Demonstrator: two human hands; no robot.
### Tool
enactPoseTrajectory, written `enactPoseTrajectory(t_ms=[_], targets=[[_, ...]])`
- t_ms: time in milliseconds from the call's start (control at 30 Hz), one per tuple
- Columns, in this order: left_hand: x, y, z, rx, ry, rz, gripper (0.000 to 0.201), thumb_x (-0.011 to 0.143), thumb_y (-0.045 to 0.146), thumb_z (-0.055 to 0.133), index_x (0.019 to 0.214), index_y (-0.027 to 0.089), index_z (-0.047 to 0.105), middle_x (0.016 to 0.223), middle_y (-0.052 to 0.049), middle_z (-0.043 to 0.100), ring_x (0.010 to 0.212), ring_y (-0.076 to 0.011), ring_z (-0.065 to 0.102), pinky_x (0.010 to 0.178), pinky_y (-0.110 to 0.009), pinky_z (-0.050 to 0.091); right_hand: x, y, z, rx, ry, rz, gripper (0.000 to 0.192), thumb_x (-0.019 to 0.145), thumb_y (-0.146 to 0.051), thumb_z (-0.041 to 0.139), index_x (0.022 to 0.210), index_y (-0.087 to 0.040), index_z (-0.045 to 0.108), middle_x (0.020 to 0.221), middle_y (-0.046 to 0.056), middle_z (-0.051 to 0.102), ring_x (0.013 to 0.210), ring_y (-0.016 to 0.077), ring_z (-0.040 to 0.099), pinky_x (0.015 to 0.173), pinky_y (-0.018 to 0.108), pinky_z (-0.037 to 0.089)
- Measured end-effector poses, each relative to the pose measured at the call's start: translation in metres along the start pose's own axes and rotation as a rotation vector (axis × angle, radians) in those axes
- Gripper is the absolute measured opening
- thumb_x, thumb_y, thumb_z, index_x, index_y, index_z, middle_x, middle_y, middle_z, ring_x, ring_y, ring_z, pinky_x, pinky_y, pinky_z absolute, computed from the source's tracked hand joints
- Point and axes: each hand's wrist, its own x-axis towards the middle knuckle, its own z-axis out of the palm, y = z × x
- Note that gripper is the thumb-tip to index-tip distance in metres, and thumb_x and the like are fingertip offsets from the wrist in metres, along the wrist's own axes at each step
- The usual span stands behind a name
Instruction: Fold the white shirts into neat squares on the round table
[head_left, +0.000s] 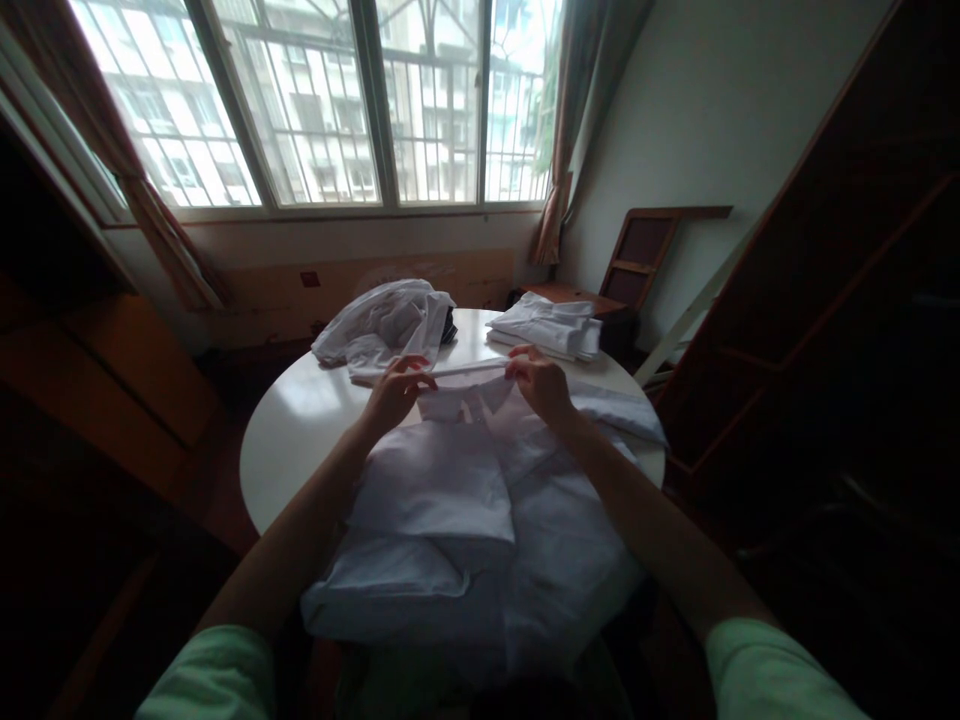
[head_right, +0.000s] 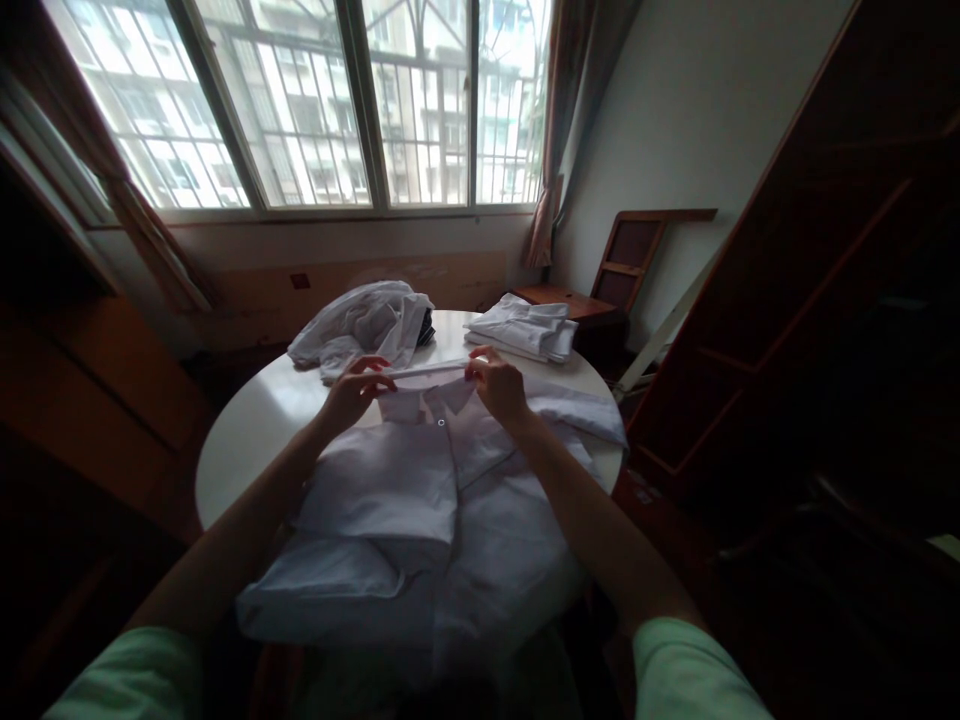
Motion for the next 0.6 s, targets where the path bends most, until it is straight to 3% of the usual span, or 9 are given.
enactPoseTrajectory(t_ms=[200, 367, 600], targets=[[-0.004, 0.000, -0.012, 0.285, -0.170, -0.024, 0.017, 0.083, 0.028, 0.050, 0.086, 0.020, 0.065, 0.092, -0.006, 0.063, 0.082, -0.0186, 0.058, 0.067, -0.027, 0.043, 0.002, 0.005, -0.003, -0.018, -0.046, 0.063, 0.024, 0.078, -0.010, 0.048, 0.079, -0.020, 0.069, 0.090, 0.002, 0.068, 0.079, 0.0173, 0.060, 0.067, 0.025, 0.040], [-0.003, -0.012, -0.012, 0.182, -0.122, -0.163, 0.029, 0.083, 0.045, 0.049, 0.075, 0.019, 0.059, 0.075, -0.003, 0.062, 0.067, -0.0162, 0.056, 0.058, -0.024, 0.037, 0.003, 0.007, -0.010, -0.047, -0.108, 0.028, 0.021, 0.077, -0.016, 0.051, 0.085, -0.021, 0.070, 0.094, 0.001, 0.068, 0.069, 0.0142, 0.059, 0.063, 0.025, 0.039], [0.000, -0.018, -0.011, 0.068, -0.068, -0.226, 0.024, 0.077, 0.040, 0.055, 0.065, 0.019, 0.054, 0.063, 0.001, 0.056, 0.059, -0.0142, 0.051, 0.055, -0.024, 0.034, 0.006, 0.014, -0.010, -0.051, -0.181, -0.012, 0.015, 0.080, -0.030, 0.059, 0.074, -0.019, 0.067, 0.078, 0.002, 0.064, 0.067, 0.0134, 0.057, 0.060, 0.024, 0.036]])
